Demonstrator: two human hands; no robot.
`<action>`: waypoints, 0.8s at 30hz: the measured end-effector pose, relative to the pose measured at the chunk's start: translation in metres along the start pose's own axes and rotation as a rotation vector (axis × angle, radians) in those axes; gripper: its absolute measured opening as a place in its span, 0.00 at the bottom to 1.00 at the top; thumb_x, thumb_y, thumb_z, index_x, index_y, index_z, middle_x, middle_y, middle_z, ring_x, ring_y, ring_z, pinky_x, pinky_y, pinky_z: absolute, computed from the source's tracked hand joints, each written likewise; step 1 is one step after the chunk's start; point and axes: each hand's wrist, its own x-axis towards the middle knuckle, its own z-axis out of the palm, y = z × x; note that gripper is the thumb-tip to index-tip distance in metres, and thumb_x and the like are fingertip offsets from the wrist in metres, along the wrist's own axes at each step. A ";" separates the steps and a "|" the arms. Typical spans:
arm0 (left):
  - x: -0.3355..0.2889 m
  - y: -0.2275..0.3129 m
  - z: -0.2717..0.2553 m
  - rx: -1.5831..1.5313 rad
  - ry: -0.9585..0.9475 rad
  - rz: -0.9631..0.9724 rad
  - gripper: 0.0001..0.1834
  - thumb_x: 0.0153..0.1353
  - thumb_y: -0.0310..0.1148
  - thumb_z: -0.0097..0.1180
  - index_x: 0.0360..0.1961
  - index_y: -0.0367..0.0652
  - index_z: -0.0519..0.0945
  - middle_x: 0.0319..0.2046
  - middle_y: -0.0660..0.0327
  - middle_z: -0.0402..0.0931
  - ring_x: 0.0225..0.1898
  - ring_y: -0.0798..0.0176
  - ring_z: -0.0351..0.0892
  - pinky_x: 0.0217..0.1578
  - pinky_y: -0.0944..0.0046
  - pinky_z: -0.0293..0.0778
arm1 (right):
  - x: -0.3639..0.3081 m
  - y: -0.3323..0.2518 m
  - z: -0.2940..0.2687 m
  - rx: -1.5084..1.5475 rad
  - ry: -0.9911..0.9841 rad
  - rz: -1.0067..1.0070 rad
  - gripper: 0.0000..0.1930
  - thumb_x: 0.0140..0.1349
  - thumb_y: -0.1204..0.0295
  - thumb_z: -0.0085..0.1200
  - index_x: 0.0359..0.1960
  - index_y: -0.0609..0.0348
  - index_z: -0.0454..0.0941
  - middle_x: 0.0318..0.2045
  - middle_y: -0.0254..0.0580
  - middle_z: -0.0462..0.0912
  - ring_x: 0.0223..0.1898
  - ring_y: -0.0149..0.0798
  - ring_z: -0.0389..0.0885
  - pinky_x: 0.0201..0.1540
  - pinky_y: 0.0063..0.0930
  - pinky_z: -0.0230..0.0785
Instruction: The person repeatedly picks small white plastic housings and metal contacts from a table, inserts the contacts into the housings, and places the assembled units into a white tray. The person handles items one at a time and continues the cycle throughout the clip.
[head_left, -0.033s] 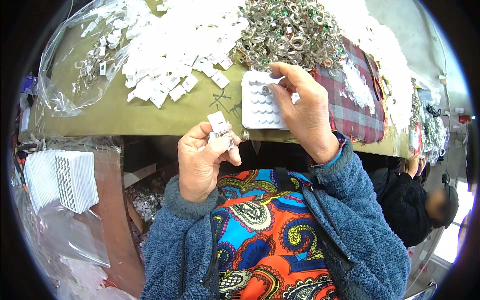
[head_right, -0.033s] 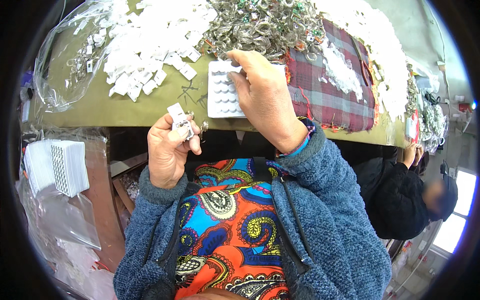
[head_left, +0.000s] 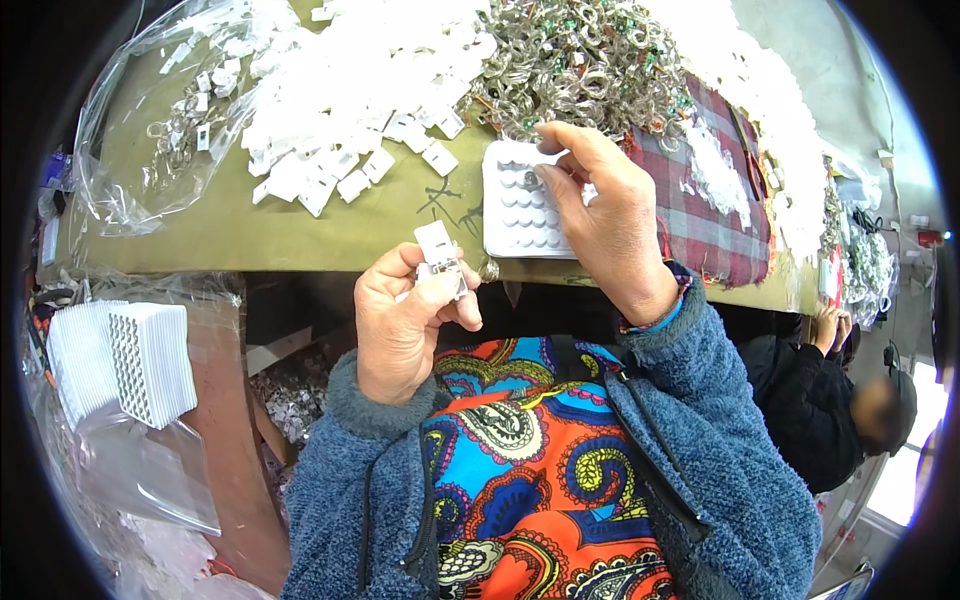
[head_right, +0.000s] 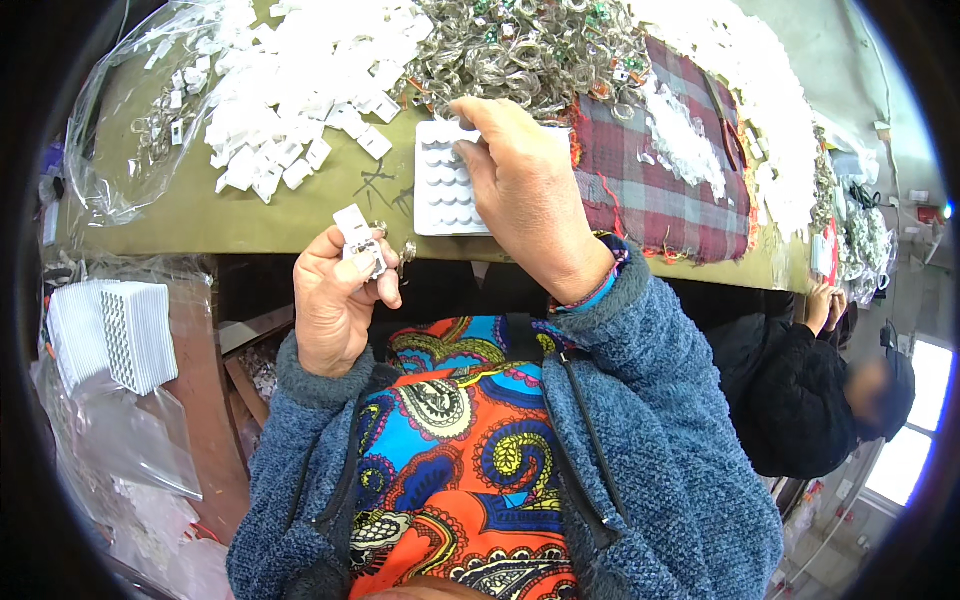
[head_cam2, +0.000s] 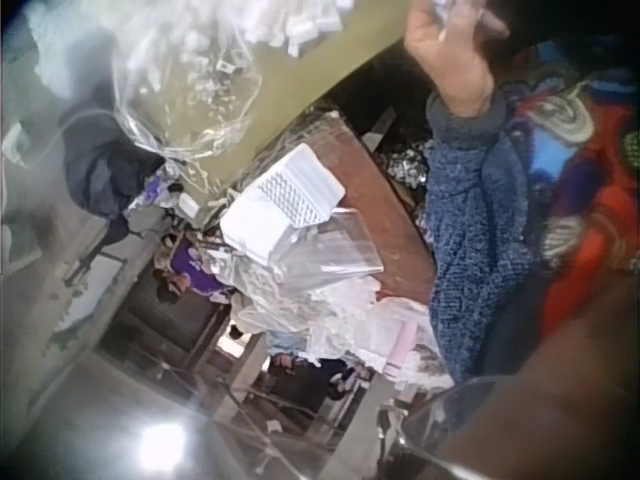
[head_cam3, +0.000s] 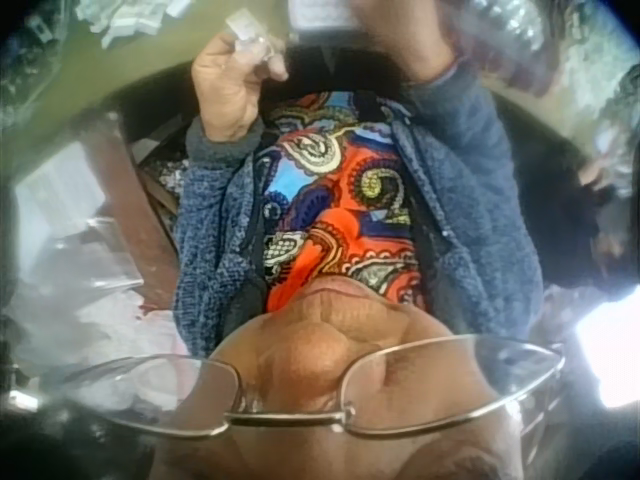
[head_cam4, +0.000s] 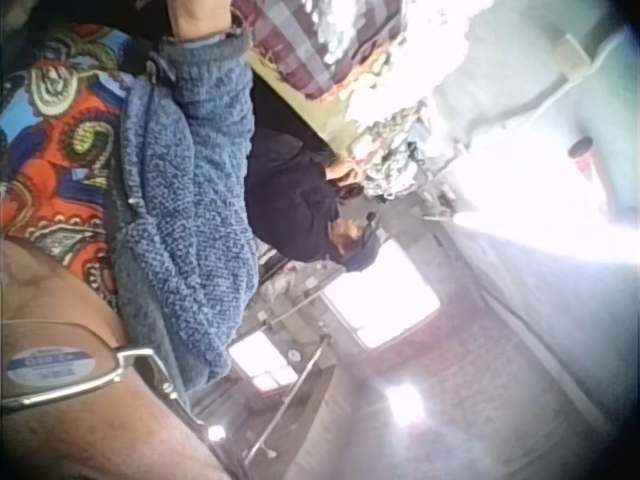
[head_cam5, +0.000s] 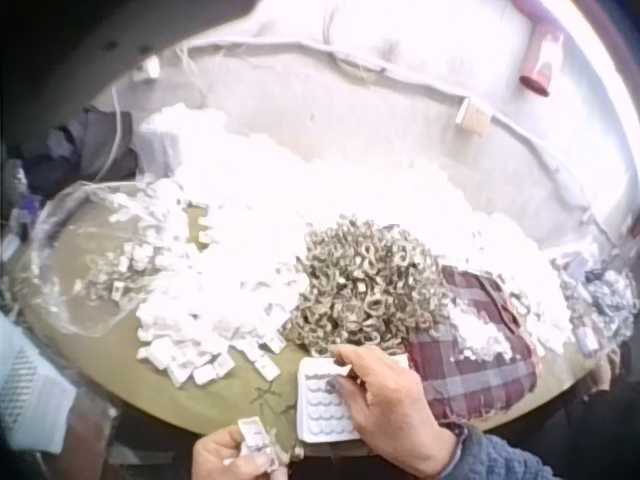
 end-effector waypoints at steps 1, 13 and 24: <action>0.001 -0.001 -0.001 -0.003 0.002 -0.002 0.12 0.63 0.25 0.58 0.45 0.29 0.76 0.34 0.49 0.81 0.27 0.61 0.83 0.28 0.62 0.83 | 0.000 0.001 0.002 0.008 0.002 0.008 0.15 0.55 0.83 0.59 0.46 0.65 0.77 0.35 0.49 0.83 0.36 0.47 0.82 0.41 0.33 0.75; 0.003 0.000 -0.002 -0.126 -0.044 0.011 0.12 0.67 0.24 0.54 0.50 0.30 0.75 0.37 0.47 0.81 0.33 0.59 0.85 0.34 0.61 0.86 | -0.003 -0.001 0.004 -0.077 -0.135 -0.048 0.12 0.54 0.82 0.58 0.41 0.61 0.77 0.34 0.47 0.78 0.38 0.52 0.80 0.40 0.39 0.73; -0.008 -0.011 -0.004 -0.254 -0.120 -0.010 0.12 0.66 0.25 0.57 0.49 0.33 0.76 0.35 0.53 0.82 0.32 0.63 0.85 0.34 0.63 0.87 | -0.040 -0.051 0.012 0.289 -0.100 -0.233 0.11 0.53 0.86 0.56 0.39 0.63 0.75 0.35 0.48 0.77 0.36 0.52 0.79 0.38 0.37 0.73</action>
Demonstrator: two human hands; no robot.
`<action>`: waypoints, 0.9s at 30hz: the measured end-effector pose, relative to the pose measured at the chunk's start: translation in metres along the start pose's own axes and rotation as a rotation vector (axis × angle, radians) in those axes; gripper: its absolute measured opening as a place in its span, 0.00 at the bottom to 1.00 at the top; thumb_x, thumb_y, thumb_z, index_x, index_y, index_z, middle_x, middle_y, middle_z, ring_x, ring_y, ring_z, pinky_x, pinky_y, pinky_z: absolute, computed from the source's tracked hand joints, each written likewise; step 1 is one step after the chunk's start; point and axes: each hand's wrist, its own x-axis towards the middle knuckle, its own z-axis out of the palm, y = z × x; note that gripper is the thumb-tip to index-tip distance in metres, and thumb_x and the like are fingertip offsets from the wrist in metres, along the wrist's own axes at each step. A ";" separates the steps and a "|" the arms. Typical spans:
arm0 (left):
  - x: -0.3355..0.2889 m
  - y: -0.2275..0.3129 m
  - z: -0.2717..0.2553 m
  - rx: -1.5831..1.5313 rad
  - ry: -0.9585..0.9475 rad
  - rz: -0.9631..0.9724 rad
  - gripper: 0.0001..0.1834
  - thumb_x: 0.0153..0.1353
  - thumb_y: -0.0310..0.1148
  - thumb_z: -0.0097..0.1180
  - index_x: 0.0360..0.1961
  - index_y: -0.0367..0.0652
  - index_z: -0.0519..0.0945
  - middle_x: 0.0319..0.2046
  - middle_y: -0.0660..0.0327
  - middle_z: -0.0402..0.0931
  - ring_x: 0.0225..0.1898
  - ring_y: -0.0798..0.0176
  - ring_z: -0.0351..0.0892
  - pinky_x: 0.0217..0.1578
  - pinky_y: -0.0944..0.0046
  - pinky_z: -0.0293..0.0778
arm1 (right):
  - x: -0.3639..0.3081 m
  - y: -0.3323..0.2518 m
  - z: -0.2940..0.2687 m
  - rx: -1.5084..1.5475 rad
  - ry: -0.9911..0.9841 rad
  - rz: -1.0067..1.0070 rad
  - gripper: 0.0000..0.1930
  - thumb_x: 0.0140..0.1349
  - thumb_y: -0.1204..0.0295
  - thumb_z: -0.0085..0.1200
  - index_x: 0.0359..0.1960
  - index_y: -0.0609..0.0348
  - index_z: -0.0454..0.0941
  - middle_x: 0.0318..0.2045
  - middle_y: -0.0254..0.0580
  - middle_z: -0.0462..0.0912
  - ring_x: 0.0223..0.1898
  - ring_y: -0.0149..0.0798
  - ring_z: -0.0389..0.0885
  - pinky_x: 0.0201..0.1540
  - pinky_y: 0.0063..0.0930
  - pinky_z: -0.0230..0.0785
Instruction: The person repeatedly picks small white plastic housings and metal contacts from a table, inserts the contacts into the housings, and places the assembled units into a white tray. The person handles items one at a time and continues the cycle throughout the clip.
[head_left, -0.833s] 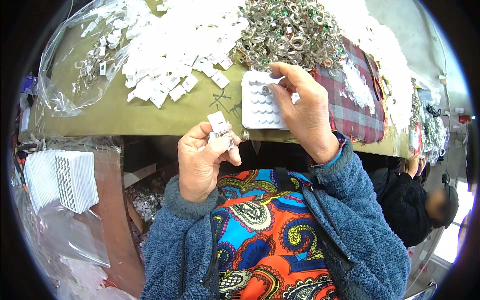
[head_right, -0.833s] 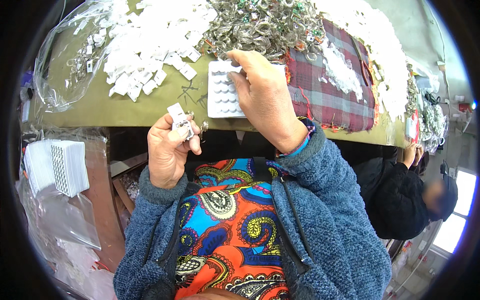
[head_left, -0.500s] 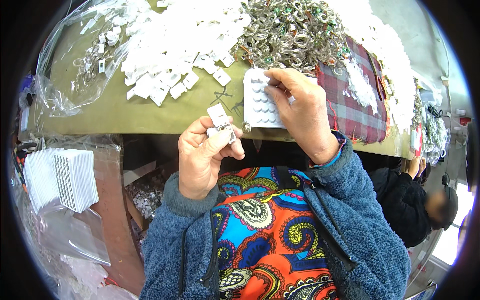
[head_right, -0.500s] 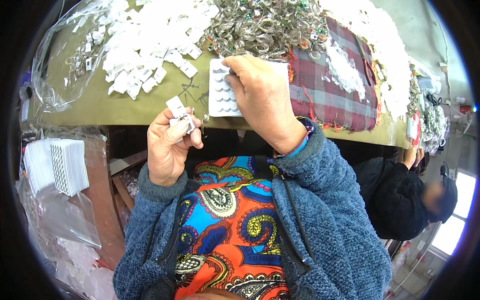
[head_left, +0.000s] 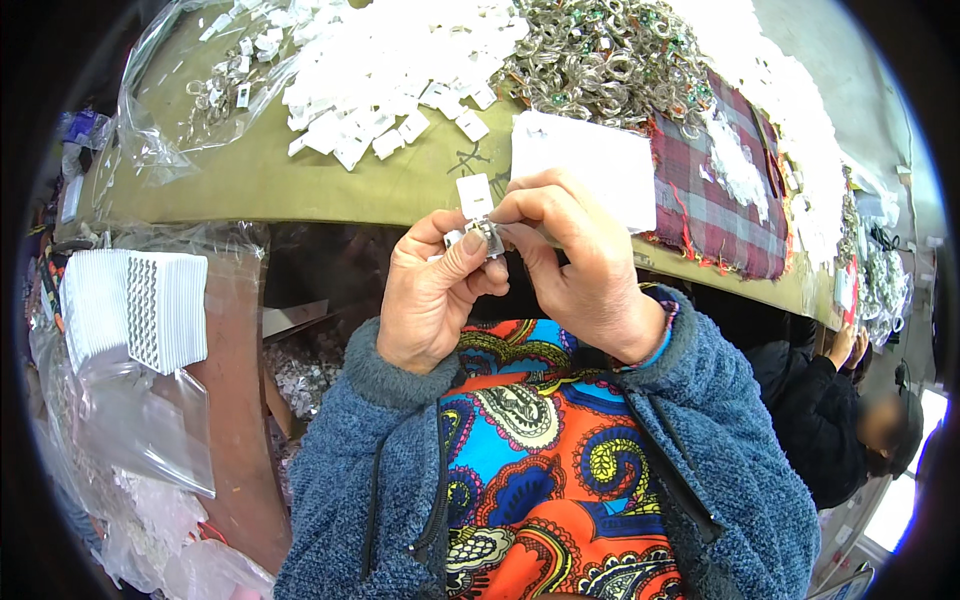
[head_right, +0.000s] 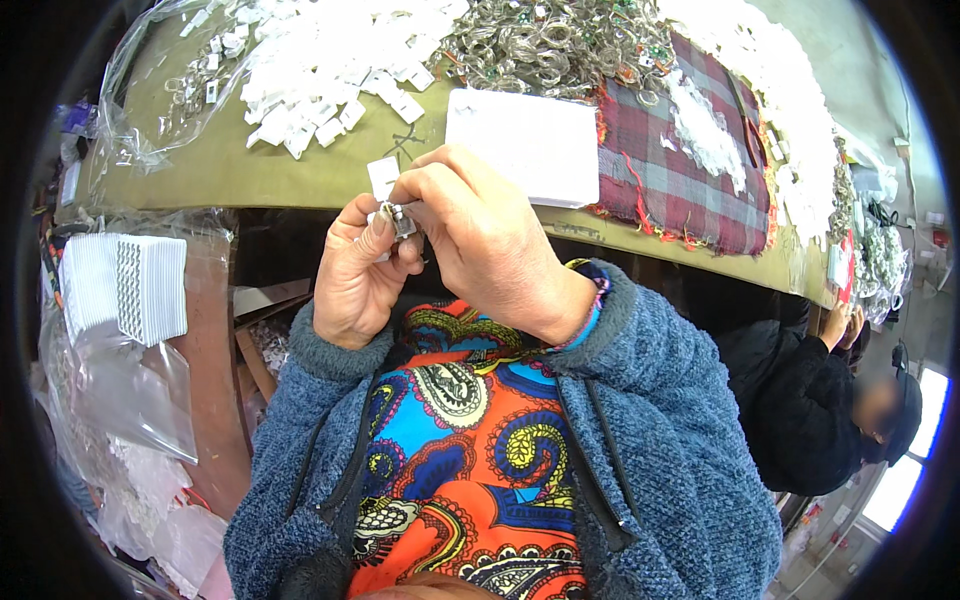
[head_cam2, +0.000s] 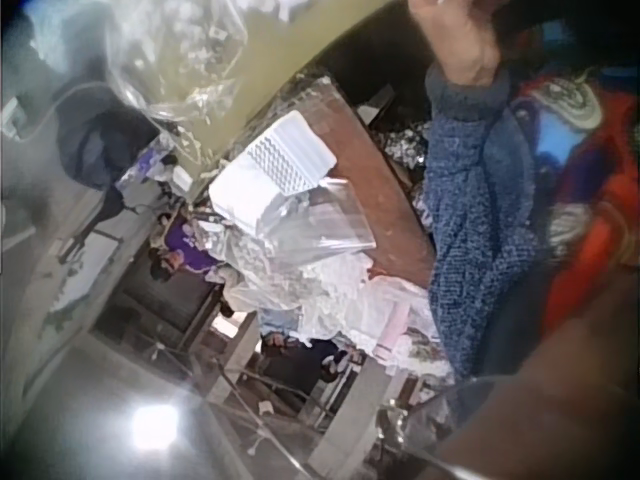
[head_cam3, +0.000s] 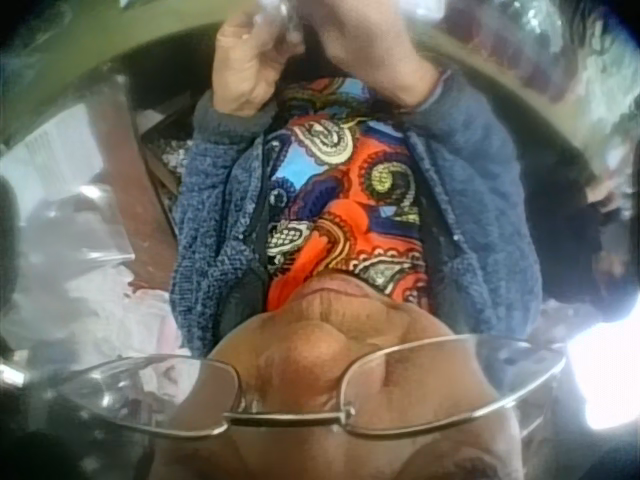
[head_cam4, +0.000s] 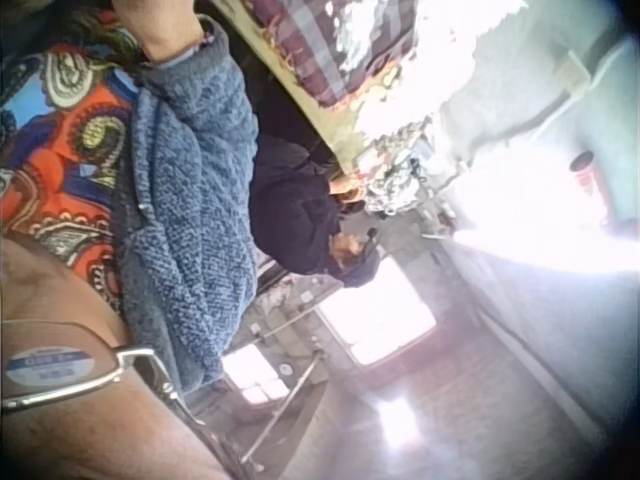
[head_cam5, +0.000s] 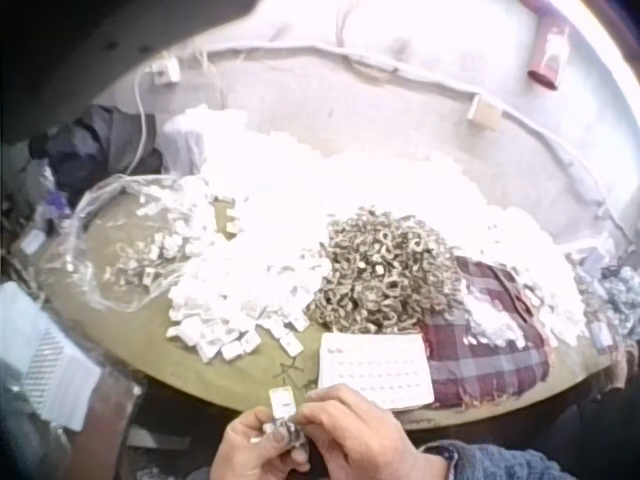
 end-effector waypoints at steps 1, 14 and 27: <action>-0.001 0.000 0.001 0.018 0.007 0.012 0.12 0.66 0.26 0.58 0.49 0.33 0.76 0.35 0.54 0.82 0.32 0.64 0.85 0.34 0.63 0.87 | -0.002 -0.001 0.004 -0.026 0.024 -0.014 0.11 0.53 0.85 0.57 0.39 0.63 0.76 0.35 0.48 0.77 0.36 0.52 0.79 0.38 0.37 0.73; -0.009 -0.005 0.000 0.047 0.089 -0.030 0.12 0.66 0.27 0.59 0.47 0.31 0.78 0.35 0.54 0.83 0.31 0.65 0.85 0.33 0.64 0.86 | -0.001 0.013 -0.003 -0.024 -0.172 -0.168 0.19 0.52 0.85 0.55 0.48 0.62 0.76 0.34 0.46 0.81 0.34 0.49 0.81 0.38 0.38 0.73; -0.013 -0.002 0.016 0.282 0.004 -0.133 0.10 0.62 0.24 0.62 0.42 0.32 0.78 0.34 0.53 0.82 0.26 0.65 0.83 0.26 0.69 0.82 | -0.010 -0.003 -0.017 0.539 -0.140 0.652 0.14 0.64 0.77 0.60 0.50 0.68 0.76 0.38 0.37 0.81 0.38 0.25 0.80 0.41 0.19 0.75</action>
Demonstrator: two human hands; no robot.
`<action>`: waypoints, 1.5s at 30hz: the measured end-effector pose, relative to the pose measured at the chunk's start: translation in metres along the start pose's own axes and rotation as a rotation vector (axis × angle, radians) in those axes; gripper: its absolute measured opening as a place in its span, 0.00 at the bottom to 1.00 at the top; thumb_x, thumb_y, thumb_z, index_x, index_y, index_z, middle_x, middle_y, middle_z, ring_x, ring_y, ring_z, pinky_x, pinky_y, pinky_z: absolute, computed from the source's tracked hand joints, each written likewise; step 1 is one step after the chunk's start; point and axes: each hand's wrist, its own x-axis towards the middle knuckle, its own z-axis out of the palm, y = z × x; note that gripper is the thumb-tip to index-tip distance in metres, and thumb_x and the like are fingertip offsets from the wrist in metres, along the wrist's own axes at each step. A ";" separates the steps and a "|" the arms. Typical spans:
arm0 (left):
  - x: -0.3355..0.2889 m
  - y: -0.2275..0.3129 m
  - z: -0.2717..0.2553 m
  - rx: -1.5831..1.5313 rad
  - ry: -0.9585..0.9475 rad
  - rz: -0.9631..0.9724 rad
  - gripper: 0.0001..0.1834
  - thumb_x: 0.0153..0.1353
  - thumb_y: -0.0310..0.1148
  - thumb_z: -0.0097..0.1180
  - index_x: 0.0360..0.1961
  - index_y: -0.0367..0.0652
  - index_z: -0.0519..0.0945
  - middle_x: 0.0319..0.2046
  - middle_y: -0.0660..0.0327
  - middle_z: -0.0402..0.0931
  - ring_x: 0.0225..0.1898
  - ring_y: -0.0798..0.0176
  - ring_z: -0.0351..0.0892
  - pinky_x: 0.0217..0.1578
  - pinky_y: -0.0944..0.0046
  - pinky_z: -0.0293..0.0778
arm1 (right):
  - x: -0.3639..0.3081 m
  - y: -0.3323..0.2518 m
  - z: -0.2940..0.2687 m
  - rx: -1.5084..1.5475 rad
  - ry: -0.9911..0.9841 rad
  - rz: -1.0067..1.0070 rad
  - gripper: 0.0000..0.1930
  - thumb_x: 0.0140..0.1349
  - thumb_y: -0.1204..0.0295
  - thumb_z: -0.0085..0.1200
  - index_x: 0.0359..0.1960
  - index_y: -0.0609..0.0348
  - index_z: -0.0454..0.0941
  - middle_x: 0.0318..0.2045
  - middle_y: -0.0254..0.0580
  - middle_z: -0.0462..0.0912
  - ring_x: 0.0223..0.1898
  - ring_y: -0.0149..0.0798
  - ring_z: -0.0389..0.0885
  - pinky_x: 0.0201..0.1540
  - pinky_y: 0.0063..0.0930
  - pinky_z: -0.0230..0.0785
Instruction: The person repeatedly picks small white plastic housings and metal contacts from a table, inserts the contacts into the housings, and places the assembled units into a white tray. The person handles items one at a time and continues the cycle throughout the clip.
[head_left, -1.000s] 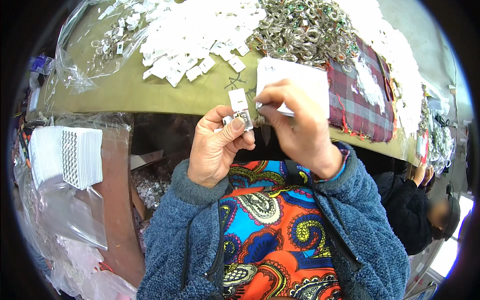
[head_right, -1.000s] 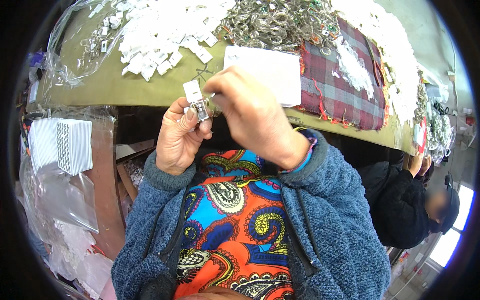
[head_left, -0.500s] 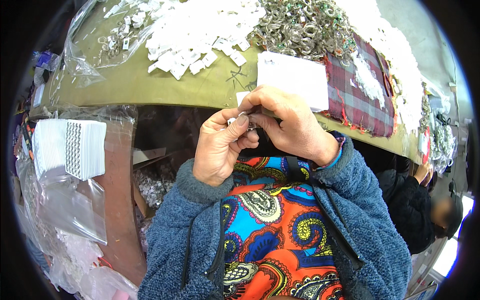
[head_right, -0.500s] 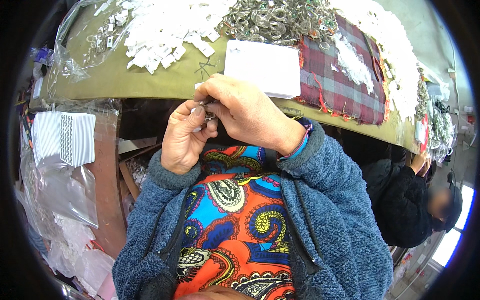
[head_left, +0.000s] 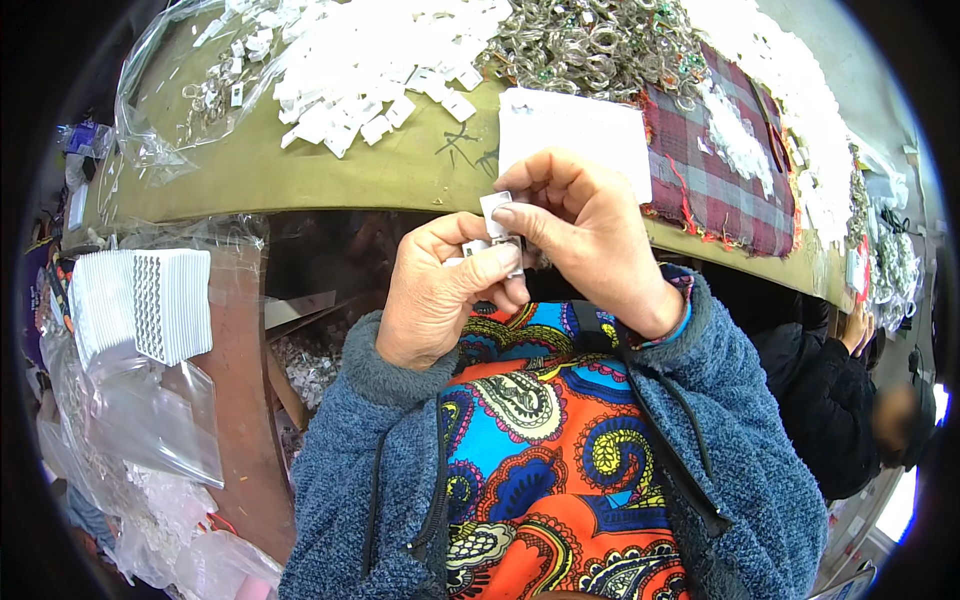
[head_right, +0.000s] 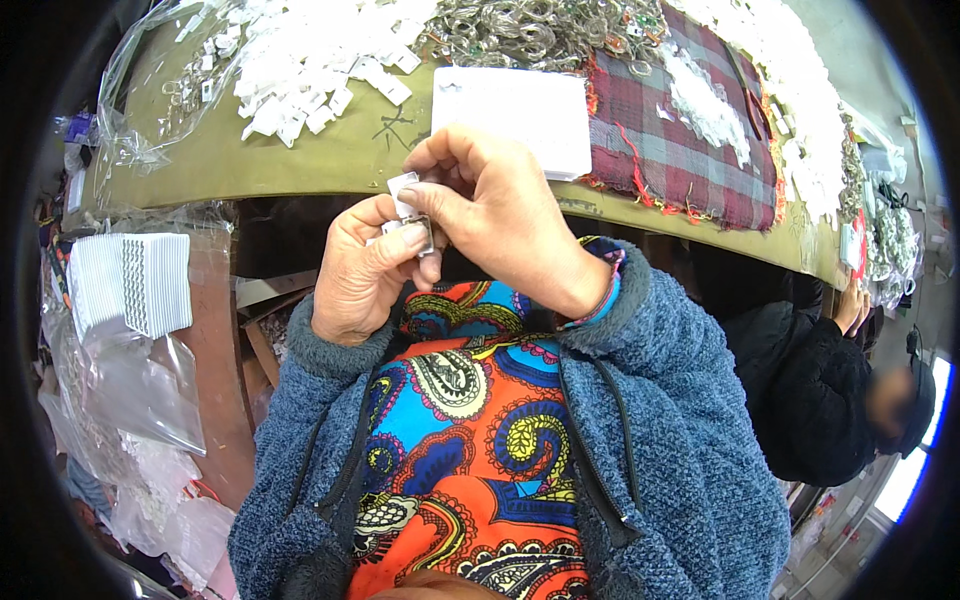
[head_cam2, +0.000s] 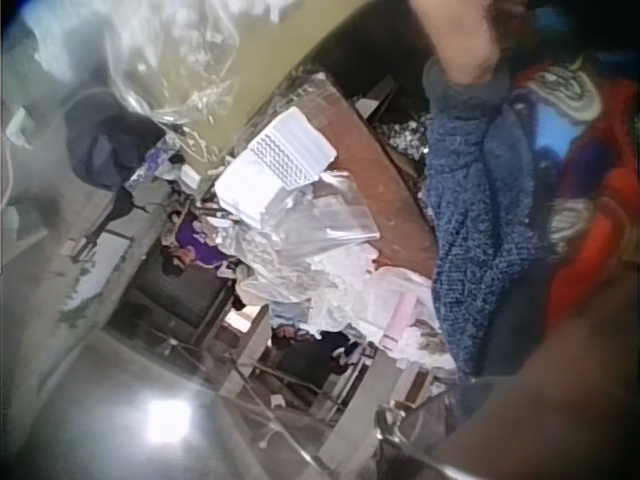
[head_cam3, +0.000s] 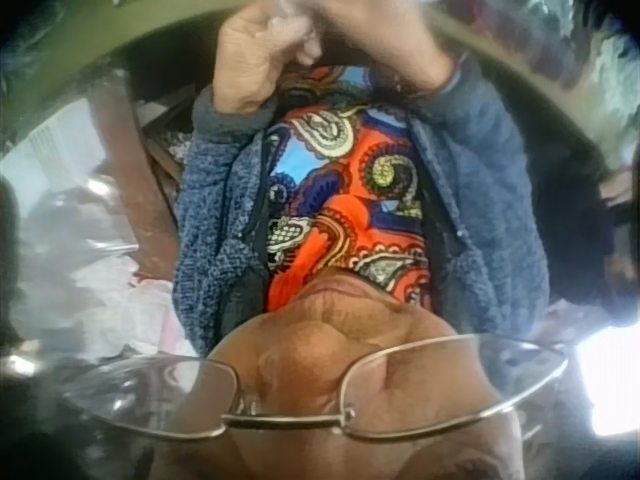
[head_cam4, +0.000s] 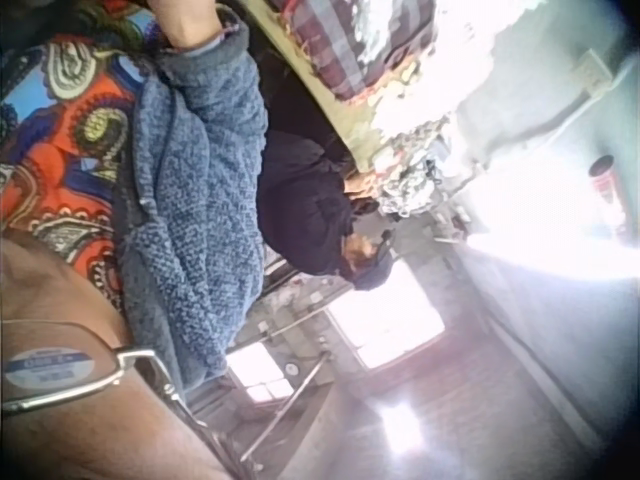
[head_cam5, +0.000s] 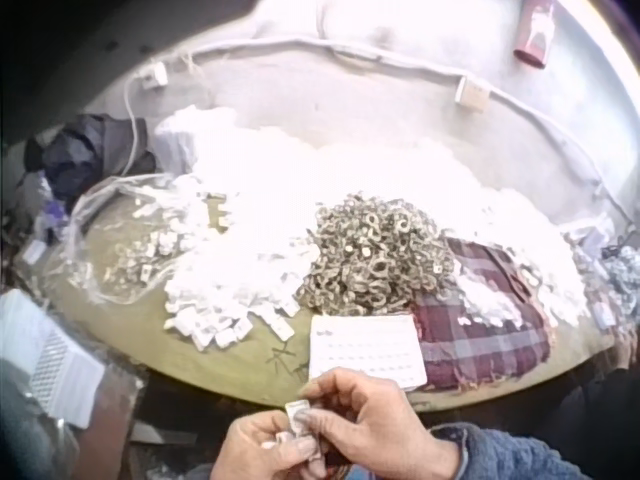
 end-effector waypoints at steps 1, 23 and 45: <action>-0.001 0.000 0.000 -0.009 -0.021 -0.018 0.10 0.61 0.24 0.62 0.42 0.32 0.79 0.33 0.53 0.82 0.26 0.65 0.83 0.26 0.68 0.82 | 0.001 0.001 -0.002 0.058 0.010 0.039 0.14 0.64 0.76 0.60 0.50 0.68 0.76 0.38 0.37 0.81 0.39 0.25 0.80 0.41 0.19 0.75; 0.021 -0.028 0.037 -0.358 -0.162 -0.242 0.22 0.64 0.41 0.62 0.52 0.36 0.76 0.37 0.66 0.76 0.26 0.80 0.69 0.25 0.80 0.71 | -0.027 0.025 -0.058 -0.682 0.158 -1.075 0.18 0.42 0.72 0.69 0.36 0.65 0.80 0.35 0.44 0.80 0.34 0.41 0.79 0.40 0.37 0.71; 0.040 -0.038 0.090 0.209 -0.002 -0.273 0.15 0.68 0.32 0.56 0.51 0.33 0.76 0.30 0.65 0.77 0.15 0.81 0.64 0.13 0.81 0.60 | -0.054 0.047 -0.102 -0.644 0.358 -0.865 0.14 0.45 0.74 0.69 0.34 0.61 0.81 0.33 0.40 0.83 0.32 0.38 0.80 0.47 0.41 0.66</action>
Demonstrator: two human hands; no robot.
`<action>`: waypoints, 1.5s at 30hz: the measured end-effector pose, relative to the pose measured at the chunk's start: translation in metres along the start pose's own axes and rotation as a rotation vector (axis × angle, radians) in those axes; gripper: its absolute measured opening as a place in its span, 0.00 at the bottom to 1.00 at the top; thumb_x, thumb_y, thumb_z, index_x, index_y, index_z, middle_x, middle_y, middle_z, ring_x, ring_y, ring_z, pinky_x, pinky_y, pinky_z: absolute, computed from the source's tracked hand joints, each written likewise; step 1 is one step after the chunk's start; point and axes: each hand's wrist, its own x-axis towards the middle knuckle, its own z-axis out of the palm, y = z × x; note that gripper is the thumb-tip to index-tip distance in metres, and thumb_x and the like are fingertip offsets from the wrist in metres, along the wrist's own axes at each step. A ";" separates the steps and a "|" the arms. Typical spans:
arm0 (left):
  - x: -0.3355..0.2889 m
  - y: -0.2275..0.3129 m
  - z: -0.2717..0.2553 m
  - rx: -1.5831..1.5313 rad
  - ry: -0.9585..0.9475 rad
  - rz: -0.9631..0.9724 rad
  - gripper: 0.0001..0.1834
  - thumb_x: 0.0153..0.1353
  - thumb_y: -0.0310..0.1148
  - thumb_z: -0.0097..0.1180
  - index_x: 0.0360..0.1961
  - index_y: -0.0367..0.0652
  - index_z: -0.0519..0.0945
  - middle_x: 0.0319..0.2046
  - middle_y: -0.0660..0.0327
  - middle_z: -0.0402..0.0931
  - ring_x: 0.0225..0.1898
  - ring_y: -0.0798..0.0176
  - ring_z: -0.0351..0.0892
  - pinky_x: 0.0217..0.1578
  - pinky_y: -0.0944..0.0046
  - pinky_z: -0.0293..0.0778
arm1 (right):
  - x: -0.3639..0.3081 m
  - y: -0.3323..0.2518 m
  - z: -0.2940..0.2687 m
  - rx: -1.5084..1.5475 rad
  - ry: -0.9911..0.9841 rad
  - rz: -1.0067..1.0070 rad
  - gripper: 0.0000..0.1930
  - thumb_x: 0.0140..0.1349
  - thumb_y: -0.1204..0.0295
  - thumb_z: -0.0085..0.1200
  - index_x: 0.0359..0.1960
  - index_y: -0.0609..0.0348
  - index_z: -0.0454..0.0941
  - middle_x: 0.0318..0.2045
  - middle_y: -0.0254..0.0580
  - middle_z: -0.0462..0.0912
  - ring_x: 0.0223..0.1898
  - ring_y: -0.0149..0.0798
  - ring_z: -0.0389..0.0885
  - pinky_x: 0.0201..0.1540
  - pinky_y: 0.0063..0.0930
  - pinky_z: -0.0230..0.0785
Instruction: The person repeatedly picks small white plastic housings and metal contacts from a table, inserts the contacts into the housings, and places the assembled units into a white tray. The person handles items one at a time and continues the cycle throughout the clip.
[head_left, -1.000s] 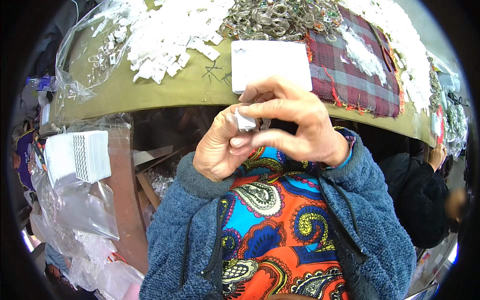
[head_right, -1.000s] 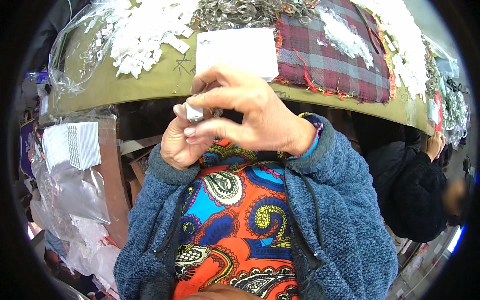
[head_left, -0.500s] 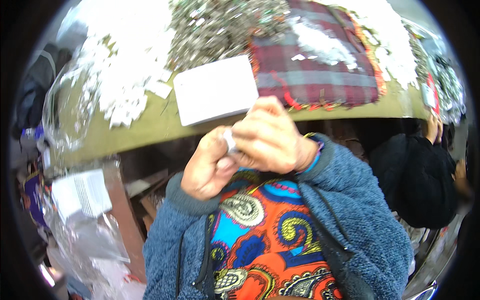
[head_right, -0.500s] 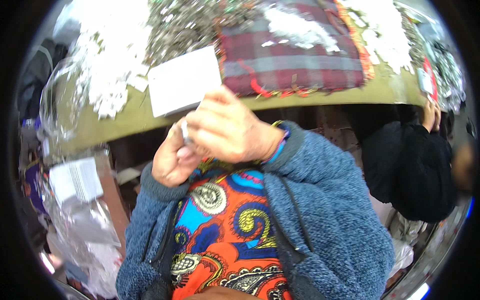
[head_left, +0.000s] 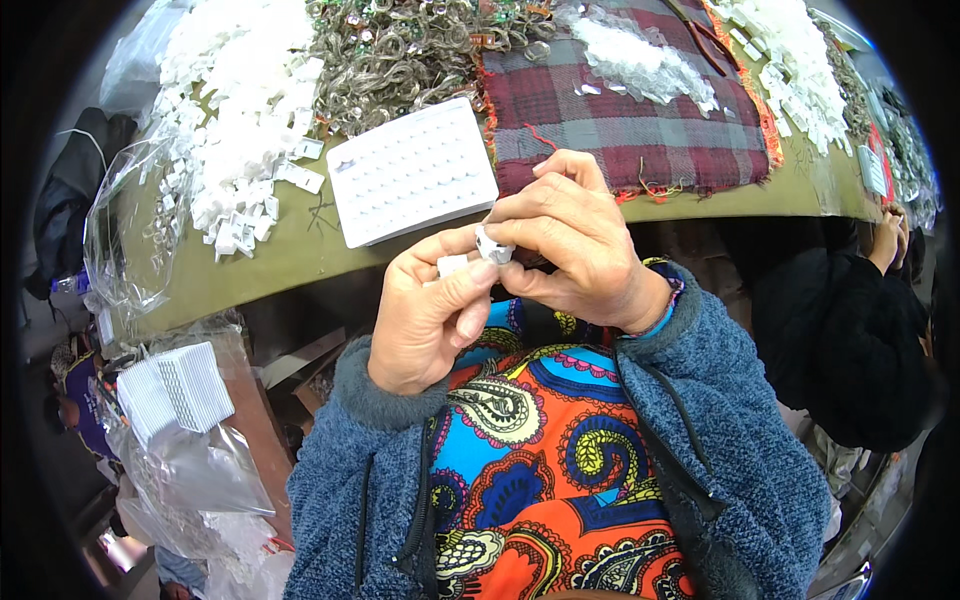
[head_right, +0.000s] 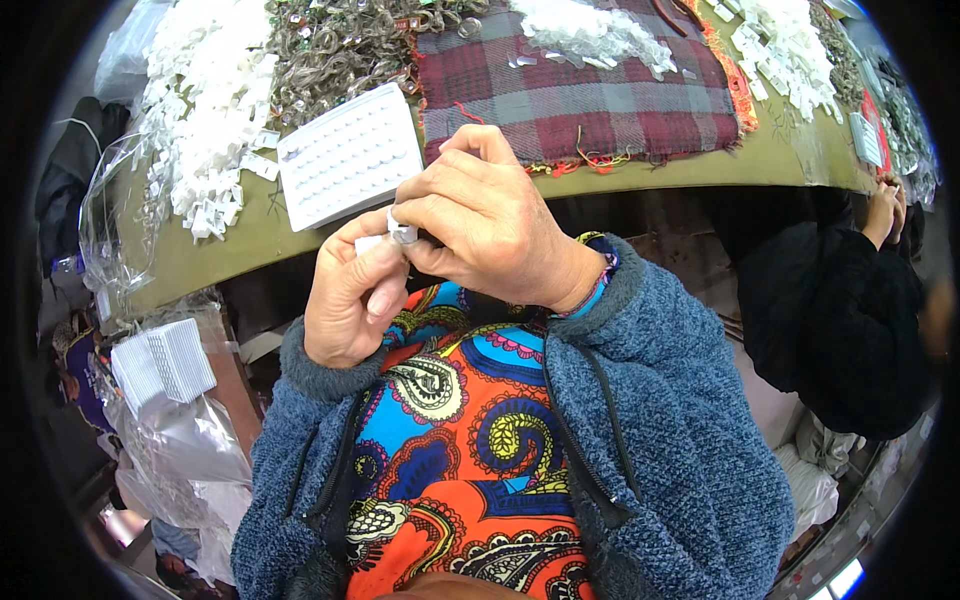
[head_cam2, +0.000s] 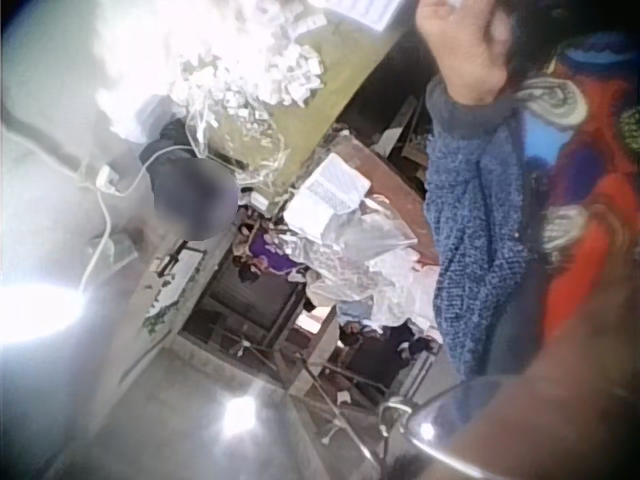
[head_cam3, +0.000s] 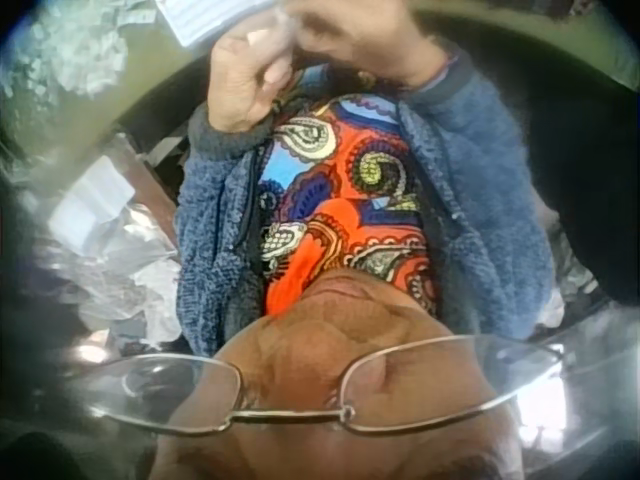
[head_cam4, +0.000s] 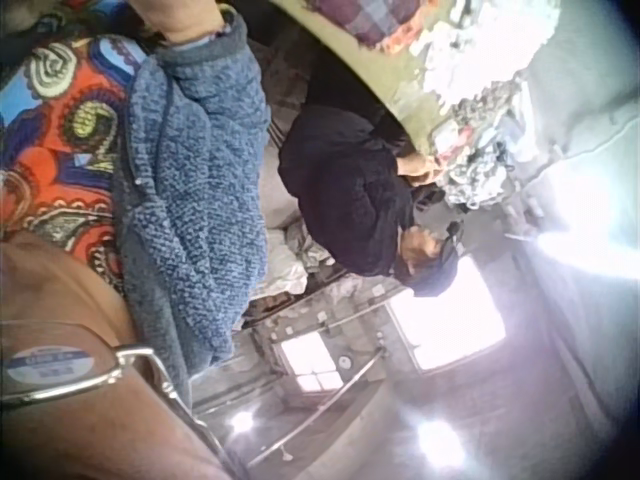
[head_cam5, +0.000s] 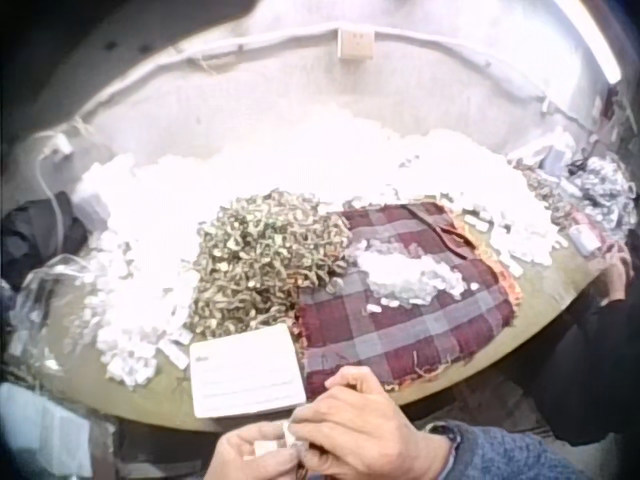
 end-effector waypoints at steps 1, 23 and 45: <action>-0.001 0.002 0.002 -0.041 0.002 0.027 0.16 0.65 0.23 0.58 0.53 0.30 0.76 0.31 0.61 0.81 0.16 0.78 0.66 0.13 0.77 0.60 | 0.001 -0.002 0.001 0.000 0.005 0.003 0.14 0.44 0.74 0.69 0.35 0.61 0.81 0.33 0.40 0.83 0.33 0.39 0.80 0.48 0.42 0.65; -0.010 -0.007 -0.013 -0.322 -0.175 -0.112 0.20 0.70 0.36 0.55 0.58 0.36 0.72 0.31 0.67 0.73 0.21 0.78 0.67 0.14 0.78 0.57 | -0.012 -0.015 0.018 -0.157 0.178 -0.134 0.14 0.44 0.72 0.68 0.34 0.55 0.81 0.34 0.31 0.82 0.32 0.33 0.78 0.49 0.40 0.64; 0.023 -0.016 -0.015 -0.116 -0.275 -0.246 0.19 0.63 0.34 0.63 0.50 0.34 0.76 0.38 0.48 0.82 0.22 0.65 0.80 0.16 0.74 0.69 | -0.002 0.092 -0.042 -0.494 -0.014 0.470 0.03 0.58 0.75 0.59 0.33 0.60 0.81 0.33 0.45 0.80 0.32 0.51 0.82 0.34 0.39 0.76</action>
